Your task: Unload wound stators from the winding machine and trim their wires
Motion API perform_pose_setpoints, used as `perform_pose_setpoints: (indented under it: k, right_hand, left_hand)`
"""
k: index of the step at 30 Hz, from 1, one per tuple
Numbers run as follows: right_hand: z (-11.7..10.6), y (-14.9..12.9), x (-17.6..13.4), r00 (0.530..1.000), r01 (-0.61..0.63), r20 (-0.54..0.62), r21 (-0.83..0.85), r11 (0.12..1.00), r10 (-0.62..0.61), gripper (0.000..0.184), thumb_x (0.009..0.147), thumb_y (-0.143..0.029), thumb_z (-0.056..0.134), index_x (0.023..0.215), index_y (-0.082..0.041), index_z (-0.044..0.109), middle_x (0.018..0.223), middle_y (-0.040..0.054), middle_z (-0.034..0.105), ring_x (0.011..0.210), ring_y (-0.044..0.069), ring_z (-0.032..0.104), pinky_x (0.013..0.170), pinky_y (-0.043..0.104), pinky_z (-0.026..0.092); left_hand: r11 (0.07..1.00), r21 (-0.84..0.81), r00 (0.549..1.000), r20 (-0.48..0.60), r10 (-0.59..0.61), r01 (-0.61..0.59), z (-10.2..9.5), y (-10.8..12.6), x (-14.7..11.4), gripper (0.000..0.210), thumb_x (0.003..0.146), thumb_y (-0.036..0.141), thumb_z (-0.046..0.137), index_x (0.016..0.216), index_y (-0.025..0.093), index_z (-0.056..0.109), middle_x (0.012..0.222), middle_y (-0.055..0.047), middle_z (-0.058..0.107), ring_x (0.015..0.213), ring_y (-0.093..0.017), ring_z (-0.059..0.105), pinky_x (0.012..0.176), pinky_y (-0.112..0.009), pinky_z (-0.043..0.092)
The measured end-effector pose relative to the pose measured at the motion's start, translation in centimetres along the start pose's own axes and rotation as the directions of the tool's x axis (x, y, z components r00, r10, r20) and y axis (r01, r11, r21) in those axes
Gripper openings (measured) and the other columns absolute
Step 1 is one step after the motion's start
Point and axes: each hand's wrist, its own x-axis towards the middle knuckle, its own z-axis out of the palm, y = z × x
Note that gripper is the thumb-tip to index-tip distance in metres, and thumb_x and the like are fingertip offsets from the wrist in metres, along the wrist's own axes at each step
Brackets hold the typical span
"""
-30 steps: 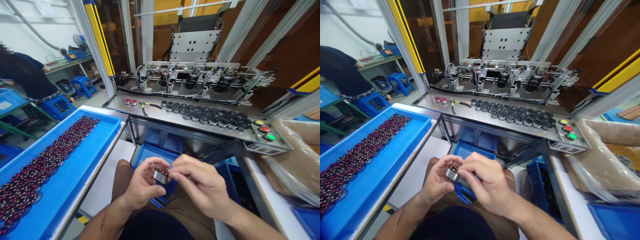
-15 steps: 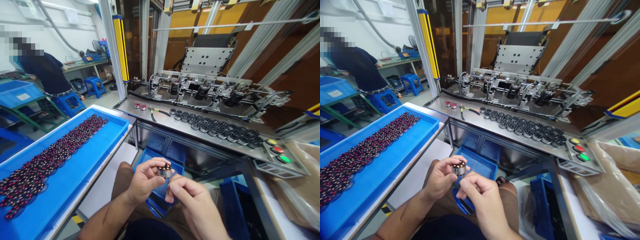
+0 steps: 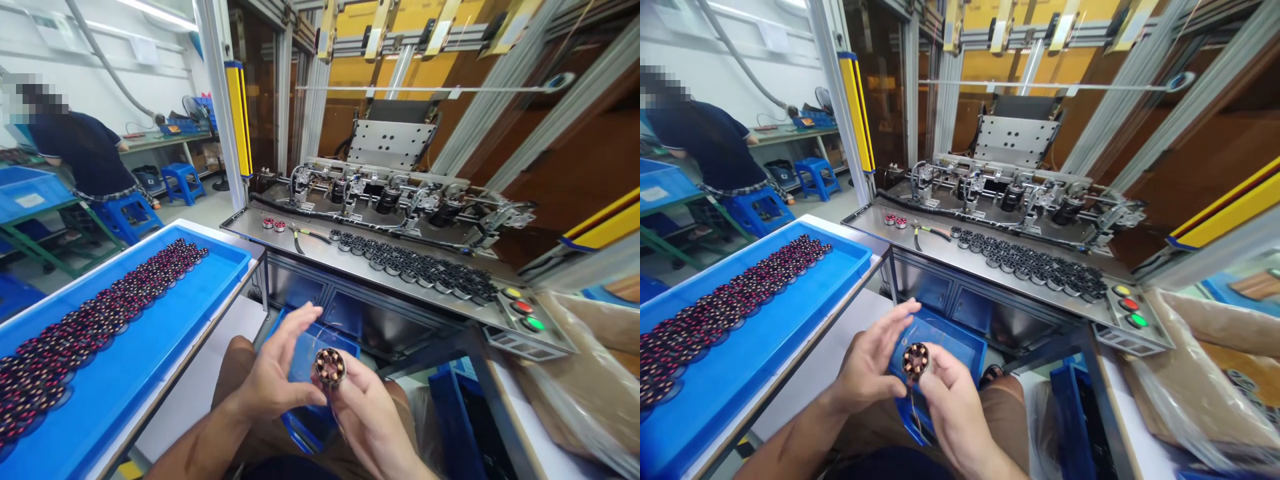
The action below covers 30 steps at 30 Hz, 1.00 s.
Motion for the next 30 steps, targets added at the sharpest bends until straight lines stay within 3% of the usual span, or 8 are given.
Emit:
perform_pose_setpoints:
  k: [2,4,6,8,17,24,27,30]
  right_hand:
    - [-0.9,0.2,0.0,0.945,0.292,-0.033,-0.363,0.885,-0.325,0.026,0.078,-0.033,0.076,0.102,-0.024,0.071,0.092,0.0066,0.067,0.084,0.021,0.063,0.073,0.033,0.054]
    - [-1.8,0.2,-0.1,0.802,0.503,0.090,-0.634,0.587,-0.591,0.033,0.079,-0.017,0.074,0.110,-0.024,0.068,0.096,0.0073,0.068,0.087,0.022,0.065,0.075,0.035,0.055]
    - [-2.3,0.0,-0.3,0.697,0.589,0.238,-0.728,0.351,-0.676,0.040,0.080,-0.010,0.069,0.117,-0.023,0.064,0.097,0.0084,0.068,0.086,0.023,0.066,0.073,0.036,0.056]
    - [-2.5,-0.3,-0.4,0.681,0.601,0.298,-0.749,0.278,-0.669,0.041,0.081,-0.010,0.067,0.120,-0.022,0.062,0.098,0.0094,0.068,0.086,0.024,0.067,0.072,0.036,0.057]
    - [-1.9,-2.6,-1.1,0.851,0.489,0.170,-0.601,0.632,-0.497,0.007,0.086,-0.017,0.066,0.089,-0.022,0.068,0.076,0.0038,0.064,0.069,0.018,0.062,0.060,0.030,0.051]
    - [-1.9,-2.6,-1.1,0.948,0.245,-0.028,-0.575,0.781,-0.318,0.025,0.089,-0.033,0.064,0.068,-0.021,0.064,0.064,0.0007,0.060,0.059,0.015,0.057,0.055,0.026,0.045]
    - [-2.8,-2.7,-1.0,0.962,0.198,-0.040,-0.575,0.794,-0.269,0.030,0.088,-0.040,0.065,0.066,-0.021,0.064,0.063,0.0016,0.061,0.059,0.016,0.057,0.056,0.027,0.046]
    - [-4.3,-3.7,-0.9,0.974,0.142,-0.062,-0.590,0.795,-0.220,0.033,0.085,-0.047,0.066,0.065,-0.020,0.065,0.065,0.0029,0.061,0.060,0.017,0.058,0.056,0.027,0.048]
  left_hand:
    - [0.984,0.160,0.996,-0.067,-0.066,0.076,-0.1,0.7,-0.2,0.079,0.056,0.051,0.088,0.125,0.022,0.063,0.124,-0.011,0.062,0.120,-0.028,0.053,0.104,-0.037,0.041]
    - [0.952,0.261,0.987,-0.020,-0.159,0.159,0.2,1.4,-0.4,0.066,0.061,0.054,0.084,0.115,0.018,0.069,0.105,-0.010,0.069,0.097,-0.023,0.061,0.089,-0.031,0.047]
    - [0.935,0.295,0.974,0.043,-0.220,0.198,0.8,1.9,-0.4,0.057,0.066,0.053,0.081,0.108,0.016,0.072,0.091,-0.008,0.071,0.082,-0.019,0.061,0.079,-0.029,0.049]
    - [0.934,0.299,0.974,0.051,-0.221,0.196,1.3,2.1,-0.4,0.053,0.069,0.051,0.080,0.106,0.014,0.073,0.090,-0.008,0.072,0.080,-0.018,0.062,0.077,-0.028,0.050]
    - [0.885,0.459,0.997,-0.002,-0.082,0.074,1.2,2.1,-0.3,0.039,0.073,0.037,0.080,0.107,0.020,0.073,0.094,-0.007,0.074,0.087,-0.021,0.065,0.084,-0.033,0.051]
    - [0.961,-0.004,0.959,0.058,-0.276,0.277,1.7,0.9,-1.0,0.041,0.072,0.028,0.082,0.110,0.016,0.070,0.110,-0.011,0.068,0.093,-0.020,0.068,0.078,-0.027,0.056]
    - [0.985,0.066,0.984,0.068,-0.164,0.160,1.7,1.0,-0.9,0.039,0.074,0.025,0.080,0.110,0.016,0.069,0.110,-0.013,0.069,0.096,-0.022,0.068,0.078,-0.028,0.057]
    - [0.928,0.362,0.994,0.101,0.050,-0.083,1.5,1.6,-0.6,0.037,0.076,0.019,0.076,0.112,0.017,0.068,0.108,-0.013,0.073,0.101,-0.024,0.069,0.085,-0.032,0.058]
